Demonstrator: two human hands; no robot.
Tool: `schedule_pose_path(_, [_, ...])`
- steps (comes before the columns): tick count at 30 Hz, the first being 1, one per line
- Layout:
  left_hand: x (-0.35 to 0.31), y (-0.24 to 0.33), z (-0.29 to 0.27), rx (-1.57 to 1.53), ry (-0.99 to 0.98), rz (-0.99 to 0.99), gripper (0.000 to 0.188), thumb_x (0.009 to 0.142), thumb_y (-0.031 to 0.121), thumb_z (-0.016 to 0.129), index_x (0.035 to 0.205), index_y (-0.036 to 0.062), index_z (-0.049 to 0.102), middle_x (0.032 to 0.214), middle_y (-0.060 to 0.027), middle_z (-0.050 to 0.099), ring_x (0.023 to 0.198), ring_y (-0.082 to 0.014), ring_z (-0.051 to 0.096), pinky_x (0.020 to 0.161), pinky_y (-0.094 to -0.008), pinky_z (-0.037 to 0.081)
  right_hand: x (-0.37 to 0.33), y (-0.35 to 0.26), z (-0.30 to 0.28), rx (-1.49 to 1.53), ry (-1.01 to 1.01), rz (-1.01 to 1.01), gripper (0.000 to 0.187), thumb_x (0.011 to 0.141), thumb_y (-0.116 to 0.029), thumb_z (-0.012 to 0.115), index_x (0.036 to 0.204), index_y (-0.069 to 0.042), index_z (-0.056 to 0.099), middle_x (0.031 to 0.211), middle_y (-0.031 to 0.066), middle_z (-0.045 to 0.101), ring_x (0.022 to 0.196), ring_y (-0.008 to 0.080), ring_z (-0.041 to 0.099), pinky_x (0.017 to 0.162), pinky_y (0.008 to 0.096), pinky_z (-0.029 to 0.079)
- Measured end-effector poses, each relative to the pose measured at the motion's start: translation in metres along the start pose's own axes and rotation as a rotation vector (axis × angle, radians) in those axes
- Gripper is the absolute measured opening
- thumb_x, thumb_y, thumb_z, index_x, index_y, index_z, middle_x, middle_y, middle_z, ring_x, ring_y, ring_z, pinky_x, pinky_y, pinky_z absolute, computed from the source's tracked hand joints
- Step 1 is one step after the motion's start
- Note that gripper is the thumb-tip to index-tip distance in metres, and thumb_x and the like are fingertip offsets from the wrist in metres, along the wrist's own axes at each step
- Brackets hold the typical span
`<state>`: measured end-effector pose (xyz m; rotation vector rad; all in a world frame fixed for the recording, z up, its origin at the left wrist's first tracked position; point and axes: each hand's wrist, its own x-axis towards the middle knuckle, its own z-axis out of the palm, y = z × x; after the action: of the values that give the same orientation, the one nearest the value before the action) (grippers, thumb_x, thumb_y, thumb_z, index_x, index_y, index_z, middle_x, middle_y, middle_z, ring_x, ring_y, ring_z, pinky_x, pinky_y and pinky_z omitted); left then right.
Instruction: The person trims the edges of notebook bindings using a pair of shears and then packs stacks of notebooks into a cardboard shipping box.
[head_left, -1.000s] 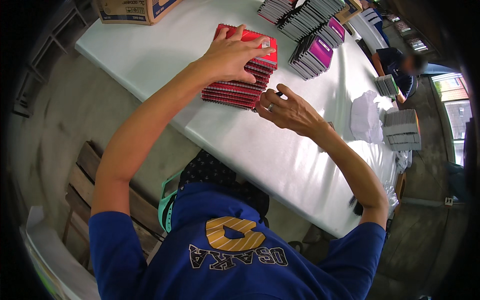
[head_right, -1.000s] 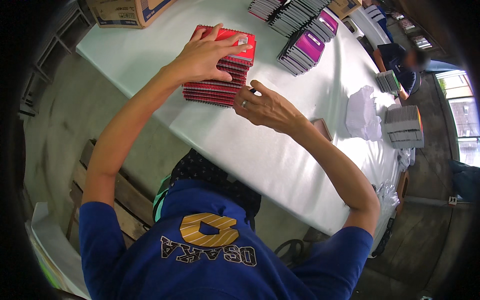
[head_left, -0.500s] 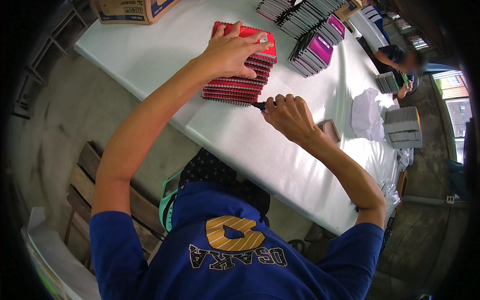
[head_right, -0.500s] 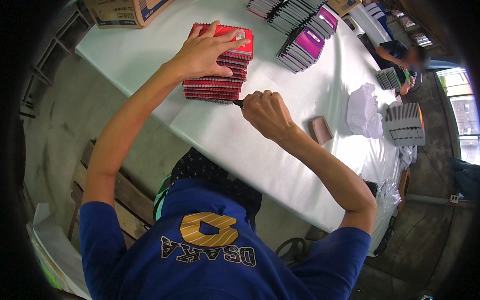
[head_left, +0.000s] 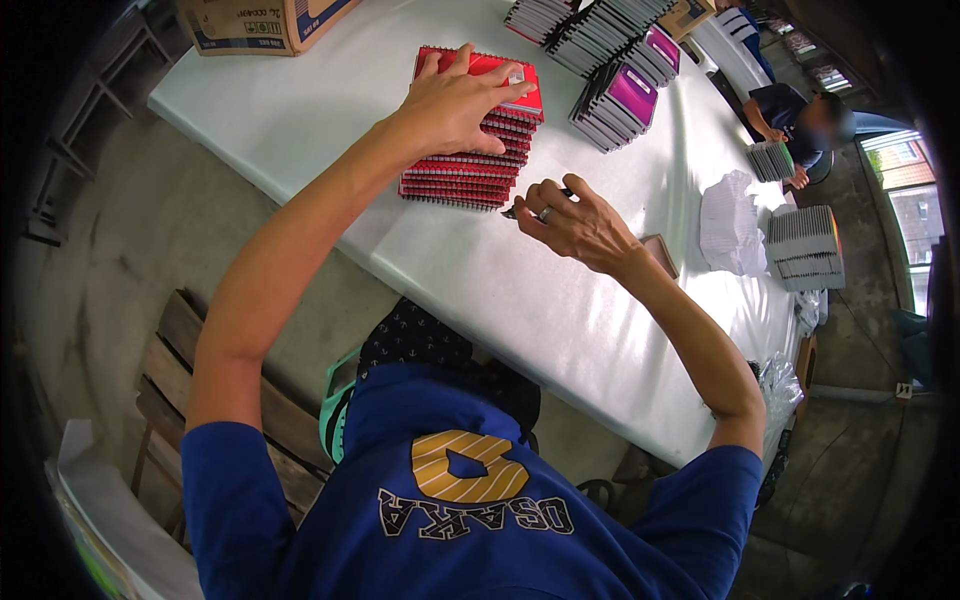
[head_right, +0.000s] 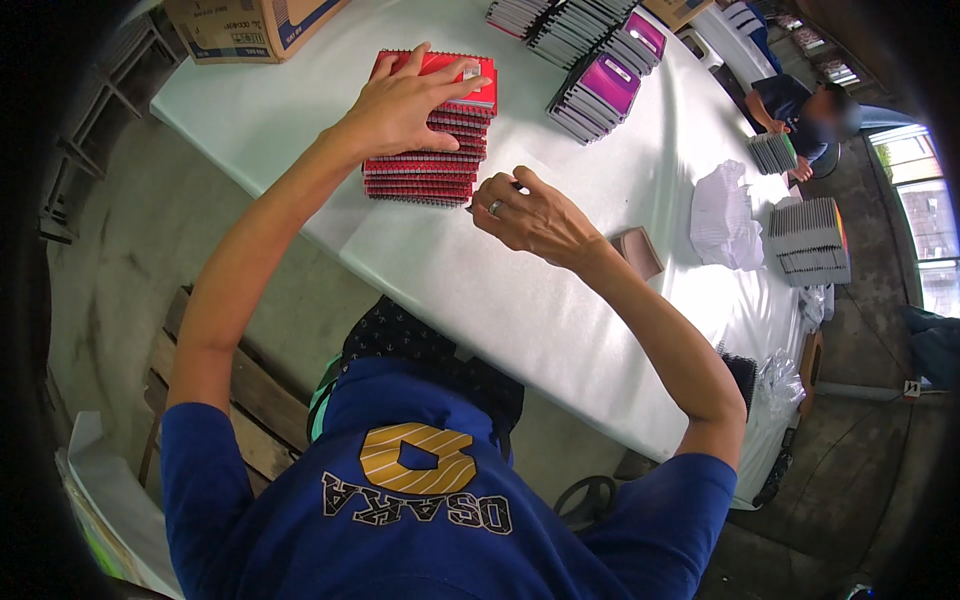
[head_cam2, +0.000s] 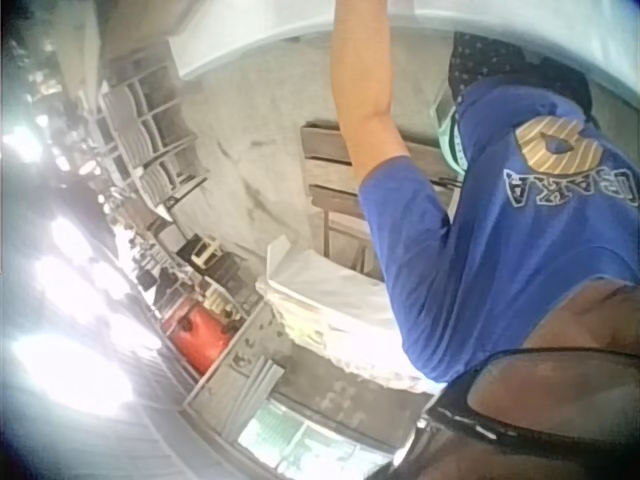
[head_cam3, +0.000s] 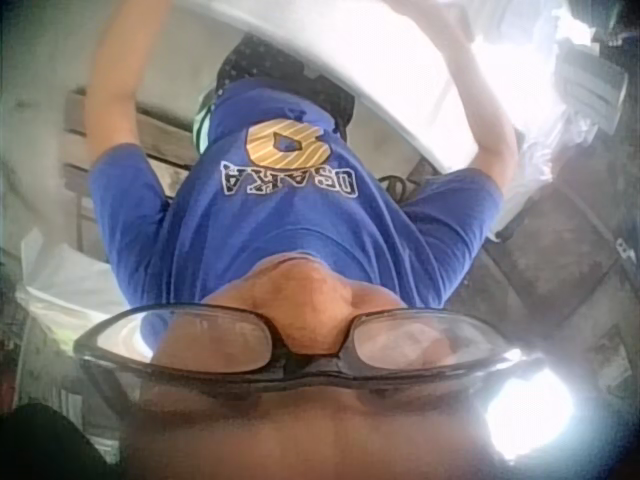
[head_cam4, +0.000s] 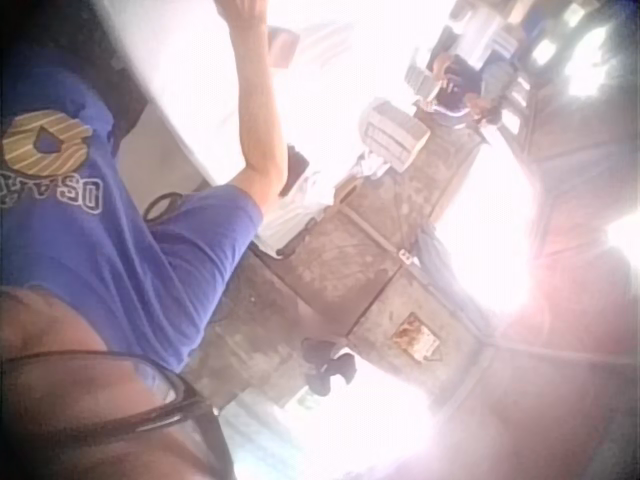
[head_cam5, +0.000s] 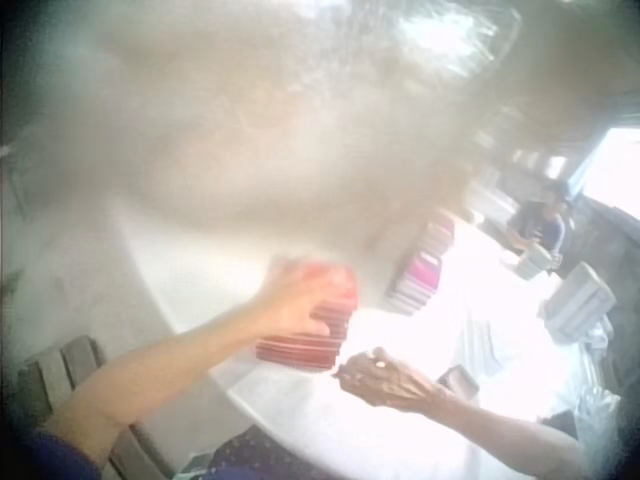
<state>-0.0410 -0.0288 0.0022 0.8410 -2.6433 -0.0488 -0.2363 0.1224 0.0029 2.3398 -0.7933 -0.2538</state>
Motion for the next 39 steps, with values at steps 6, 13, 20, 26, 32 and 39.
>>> schedule_pose_path(6, [-0.001,0.002,0.003,-0.010,0.035,-0.007,0.082,0.067,0.038,0.080,0.142,0.0312,0.045,0.152,0.0023,0.037,0.137,-0.0449,0.031,0.110,-0.0595,0.022,-0.003,0.004,0.012,-0.074,0.001,-0.042,0.040,0.073,-0.027,0.071,0.109,-0.017,0.059,0.111,-0.0064,0.054,0.110,0.0094,0.045,0.094,0.0277,0.041])
schedule_pose_path(13, [-0.002,0.002,0.002,-0.011,0.034,0.002,0.082,0.067,0.039,0.081,0.142,0.0309,0.045,0.152,0.0014,0.037,0.138,-0.0455,0.030,0.111,-0.0616,0.021,-0.001,0.007,0.014,-0.107,0.076,-0.064,0.040,0.072,-0.027,0.069,0.109,-0.017,0.058,0.108,-0.0055,0.054,0.109,0.0105,0.045,0.092,0.0270,0.041])
schedule_pose_path(20, [-0.003,0.002,0.002,-0.018,0.027,-0.002,0.083,0.067,0.039,0.080,0.142,0.0309,0.045,0.152,0.0006,0.038,0.139,-0.0443,0.029,0.111,-0.0611,0.021,-0.001,0.009,0.017,-0.116,0.068,-0.102,0.039,0.074,-0.024,0.067,0.110,-0.016,0.057,0.109,-0.0048,0.054,0.109,0.0102,0.045,0.089,0.0265,0.042])
schedule_pose_path(26, [-0.002,0.004,0.004,-0.013,0.034,-0.003,0.083,0.068,0.039,0.080,0.143,0.0312,0.044,0.152,0.0007,0.038,0.138,-0.0446,0.029,0.111,-0.0604,0.021,0.003,0.011,0.017,-0.035,0.090,-0.111,0.028,0.075,-0.023,0.067,0.101,-0.015,0.060,0.105,-0.0052,0.057,0.104,0.0103,0.049,0.085,0.0262,0.043])
schedule_pose_path(32, [-0.003,-0.002,0.005,-0.006,0.040,0.011,0.083,0.069,0.039,0.080,0.143,0.0312,0.044,0.152,0.0014,0.036,0.138,-0.0451,0.030,0.111,-0.0608,0.021,0.032,-0.023,-0.007,-0.014,-0.208,0.059,0.010,0.071,-0.017,0.068,0.075,-0.008,0.066,0.084,-0.0002,0.063,0.088,0.0154,0.059,0.070,0.0312,0.047])
schedule_pose_path(39, [-0.001,0.003,0.000,-0.038,0.009,0.000,0.081,0.069,0.036,0.080,0.142,0.0296,0.044,0.153,0.0031,0.035,0.138,-0.0448,0.029,0.111,-0.0611,0.021,0.052,-0.057,-0.026,0.052,-0.819,0.387,0.028,0.076,-0.018,0.066,0.100,-0.004,0.065,0.098,0.0071,0.064,0.091,0.0267,0.061,0.077,0.0448,0.051])
